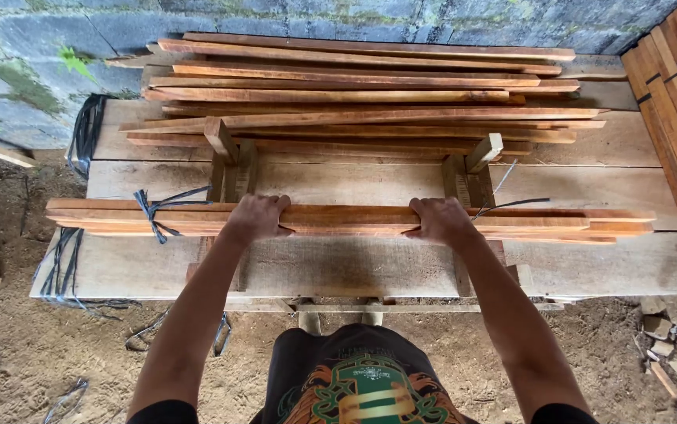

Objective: Bundling long wooden slats together using black tie-strips on a wooden workbench.

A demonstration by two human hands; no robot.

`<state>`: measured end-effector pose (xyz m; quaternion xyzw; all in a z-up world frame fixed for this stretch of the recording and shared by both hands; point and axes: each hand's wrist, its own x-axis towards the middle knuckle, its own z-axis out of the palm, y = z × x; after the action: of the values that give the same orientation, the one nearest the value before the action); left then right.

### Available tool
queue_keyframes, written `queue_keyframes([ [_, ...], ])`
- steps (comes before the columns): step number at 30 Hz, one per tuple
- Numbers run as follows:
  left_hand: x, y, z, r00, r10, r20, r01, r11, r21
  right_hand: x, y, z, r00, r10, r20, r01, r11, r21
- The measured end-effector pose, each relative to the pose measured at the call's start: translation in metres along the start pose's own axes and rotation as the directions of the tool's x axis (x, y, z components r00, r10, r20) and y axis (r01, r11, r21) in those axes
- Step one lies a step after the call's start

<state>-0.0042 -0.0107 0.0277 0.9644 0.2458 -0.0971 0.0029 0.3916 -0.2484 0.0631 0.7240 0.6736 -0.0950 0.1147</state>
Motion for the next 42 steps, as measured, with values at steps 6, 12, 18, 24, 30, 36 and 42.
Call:
queue_keyframes([
  [6, 0.0, 0.003, -0.076, 0.991, -0.048, 0.124, 0.046, 0.999, 0.021, -0.005, -0.006, -0.081, 0.992, 0.04, 0.116, -0.04, 0.999, -0.006],
  [12, 0.018, -0.01, -0.097, 0.99, -0.102, 0.098, 0.098, 0.994, 0.042, 0.003, -0.004, -0.124, 0.988, 0.089, 0.124, -0.088, 0.996, -0.02],
  [18, 0.05, -0.026, 0.007, 0.997, -0.076, 0.001, 0.076, 0.996, -0.038, 0.046, 0.02, -0.014, 0.999, 0.053, 0.007, -0.053, 0.998, -0.029],
  [24, 0.053, -0.029, 0.021, 0.976, -0.015, -0.219, 0.029, 0.998, 0.059, 0.055, 0.03, -0.007, 0.987, 0.008, -0.16, -0.008, 1.0, -0.003],
  [30, 0.053, -0.025, 0.013, 0.968, 0.011, -0.249, 0.002, 0.999, 0.052, 0.056, 0.033, -0.001, 0.977, -0.003, -0.214, -0.001, 1.0, -0.018],
  [36, 0.059, -0.026, 0.016, 0.991, -0.07, -0.11, 0.068, 0.997, -0.019, 0.051, 0.023, -0.011, 0.994, 0.065, -0.088, -0.061, 0.997, 0.044],
  [42, 0.056, -0.022, 0.013, 0.997, -0.075, -0.026, 0.074, 0.997, -0.037, 0.039, 0.014, -0.015, 0.994, 0.106, -0.02, -0.105, 0.993, 0.054],
])
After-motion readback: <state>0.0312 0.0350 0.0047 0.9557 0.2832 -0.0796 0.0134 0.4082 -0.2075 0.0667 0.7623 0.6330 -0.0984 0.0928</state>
